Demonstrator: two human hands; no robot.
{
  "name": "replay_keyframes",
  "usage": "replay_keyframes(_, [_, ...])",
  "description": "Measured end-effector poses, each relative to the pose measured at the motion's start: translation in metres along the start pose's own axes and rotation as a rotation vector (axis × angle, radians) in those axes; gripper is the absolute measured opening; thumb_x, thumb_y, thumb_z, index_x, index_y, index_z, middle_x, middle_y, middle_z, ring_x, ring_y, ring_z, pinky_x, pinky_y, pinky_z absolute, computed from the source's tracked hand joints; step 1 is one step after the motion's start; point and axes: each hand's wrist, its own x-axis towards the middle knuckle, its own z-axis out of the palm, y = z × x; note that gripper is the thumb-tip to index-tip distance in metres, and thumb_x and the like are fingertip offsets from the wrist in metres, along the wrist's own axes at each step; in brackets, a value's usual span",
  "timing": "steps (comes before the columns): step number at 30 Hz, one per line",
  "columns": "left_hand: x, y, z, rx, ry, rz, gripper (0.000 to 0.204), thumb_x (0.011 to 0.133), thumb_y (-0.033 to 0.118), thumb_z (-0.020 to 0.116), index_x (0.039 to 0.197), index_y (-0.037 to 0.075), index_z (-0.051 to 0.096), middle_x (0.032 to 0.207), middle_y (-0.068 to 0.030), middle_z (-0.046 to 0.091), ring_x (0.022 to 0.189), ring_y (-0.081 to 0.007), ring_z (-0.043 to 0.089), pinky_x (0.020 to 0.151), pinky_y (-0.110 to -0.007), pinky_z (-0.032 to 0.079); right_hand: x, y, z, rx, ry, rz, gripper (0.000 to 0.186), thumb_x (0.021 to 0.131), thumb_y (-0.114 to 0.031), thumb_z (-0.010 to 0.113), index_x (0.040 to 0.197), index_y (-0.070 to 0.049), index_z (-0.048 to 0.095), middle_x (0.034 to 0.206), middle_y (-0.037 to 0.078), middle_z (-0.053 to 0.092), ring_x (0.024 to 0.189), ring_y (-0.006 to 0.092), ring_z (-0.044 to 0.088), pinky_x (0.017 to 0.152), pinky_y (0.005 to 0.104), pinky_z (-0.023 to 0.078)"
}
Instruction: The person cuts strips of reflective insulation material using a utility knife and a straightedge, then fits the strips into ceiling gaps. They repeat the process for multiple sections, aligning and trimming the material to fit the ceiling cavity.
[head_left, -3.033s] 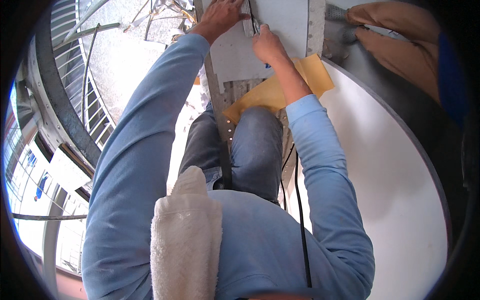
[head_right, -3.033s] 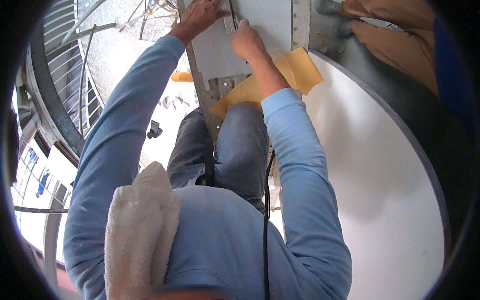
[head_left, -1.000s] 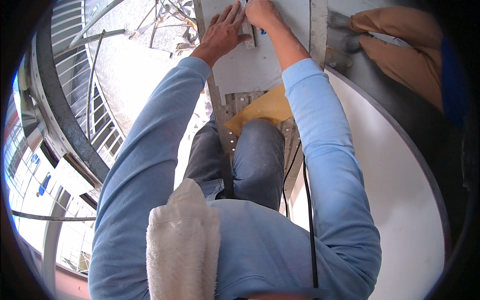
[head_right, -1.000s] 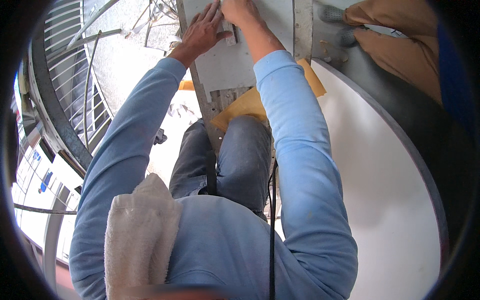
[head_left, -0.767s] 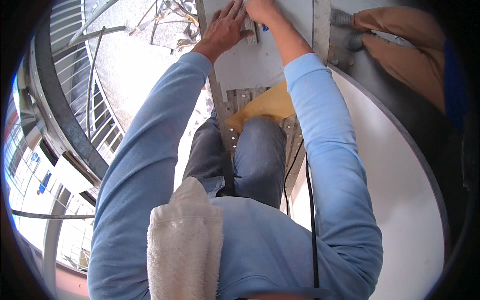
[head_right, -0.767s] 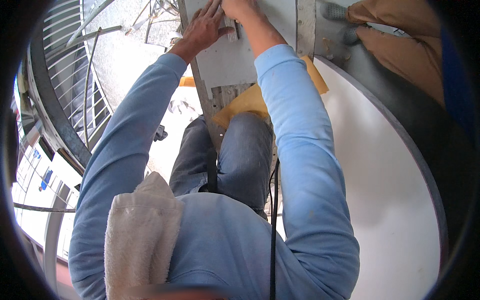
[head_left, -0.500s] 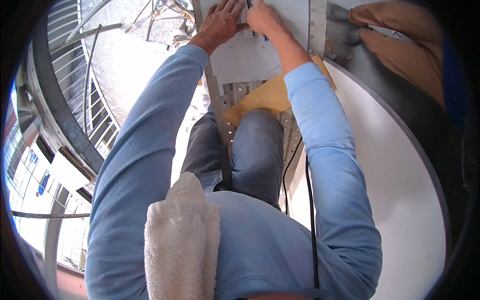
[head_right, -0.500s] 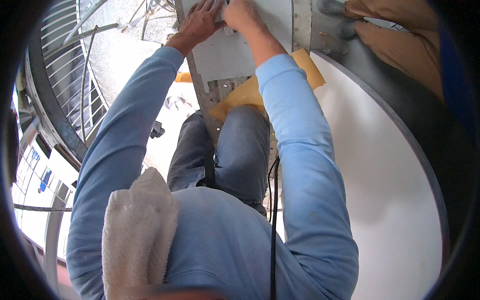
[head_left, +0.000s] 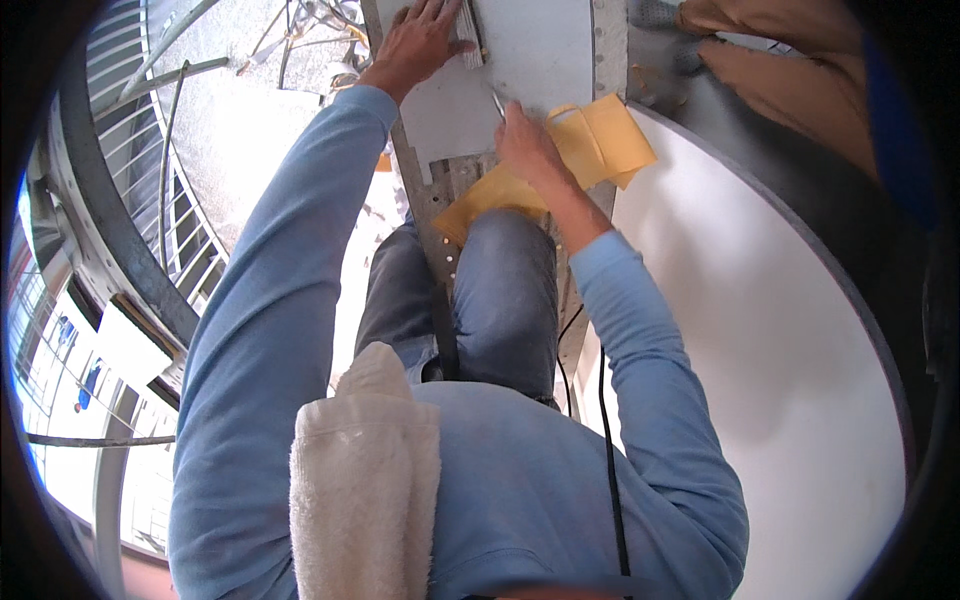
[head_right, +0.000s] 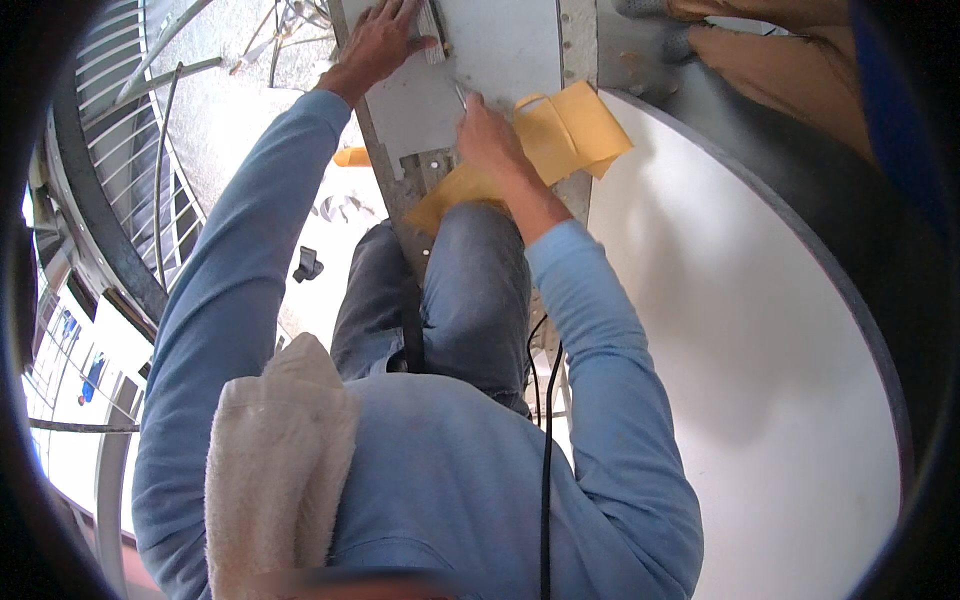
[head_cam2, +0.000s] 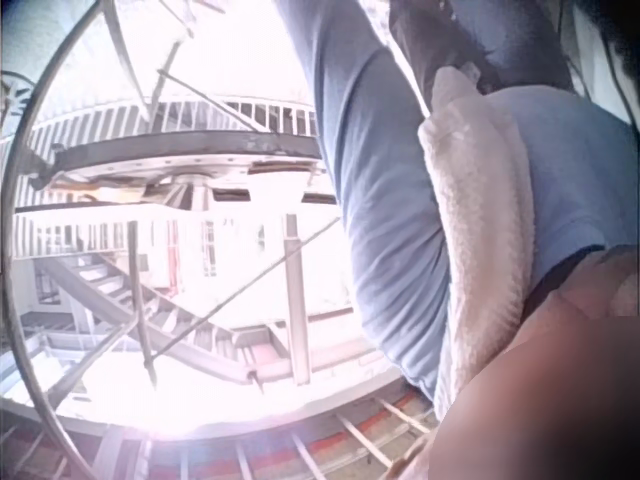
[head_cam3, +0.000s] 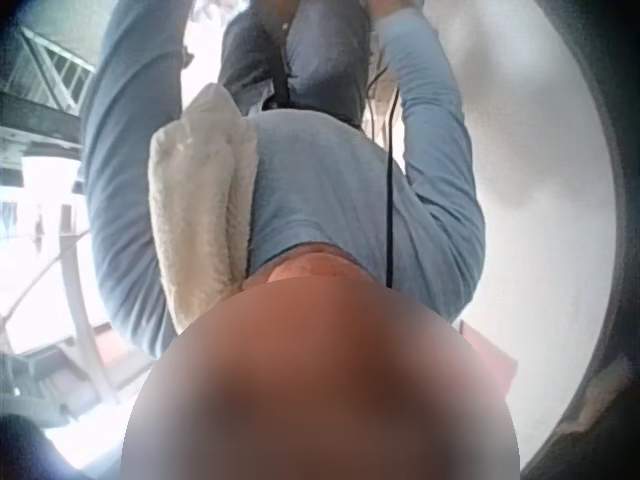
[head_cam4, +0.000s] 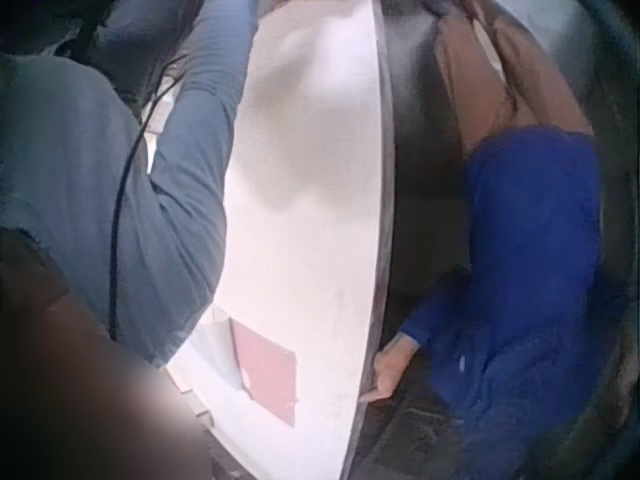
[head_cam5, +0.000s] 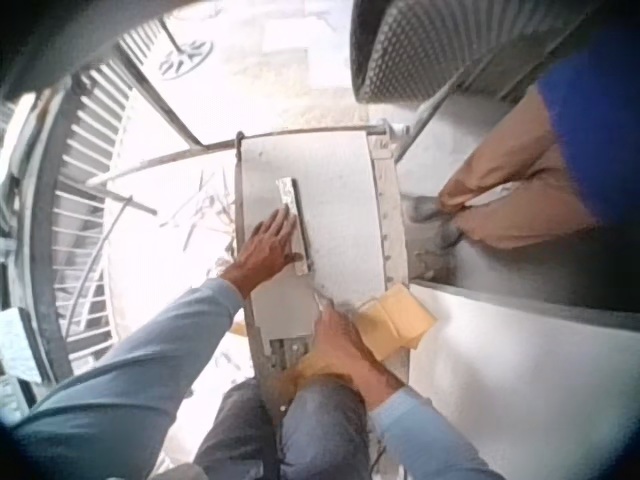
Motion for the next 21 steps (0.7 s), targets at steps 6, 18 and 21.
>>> replay_keyframes(6, [-0.002, 0.000, -0.004, 0.007, 0.003, 0.004, 0.091, 0.089, 0.043, 0.075, 0.157, 0.000, 0.032, 0.166, -0.0229, 0.026, 0.153, -0.0406, 0.025, 0.122, -0.055, 0.029, 0.040, -0.011, -0.038, 0.074, 0.224, -0.093, 0.041, 0.100, -0.023, 0.051, 0.133, 0.002, 0.047, 0.114, 0.039, 0.064, 0.108, 0.0542, 0.063, 0.095, 0.0603, 0.049])
replay_keyframes(18, [0.001, -0.002, -0.003, -0.021, -0.049, -0.026, 0.092, 0.091, 0.044, 0.072, 0.161, 0.005, 0.027, 0.168, -0.0206, 0.024, 0.155, -0.0385, 0.023, 0.122, -0.054, 0.027, 0.135, -0.133, -0.124, 0.130, 0.220, -0.052, 0.039, 0.096, -0.017, 0.053, 0.129, 0.004, 0.051, 0.108, 0.038, 0.067, 0.088, 0.0510, 0.071, 0.069, 0.0550, 0.060])
replay_keyframes(21, [0.001, -0.003, -0.001, -0.034, -0.044, -0.034, 0.091, 0.091, 0.044, 0.072, 0.160, 0.004, 0.028, 0.167, -0.0213, 0.024, 0.154, -0.0395, 0.024, 0.122, -0.054, 0.027, 0.132, -0.137, -0.123, 0.060, 0.237, -0.120, 0.038, 0.096, -0.016, 0.053, 0.128, 0.004, 0.051, 0.109, 0.038, 0.067, 0.089, 0.0507, 0.071, 0.069, 0.0551, 0.060])
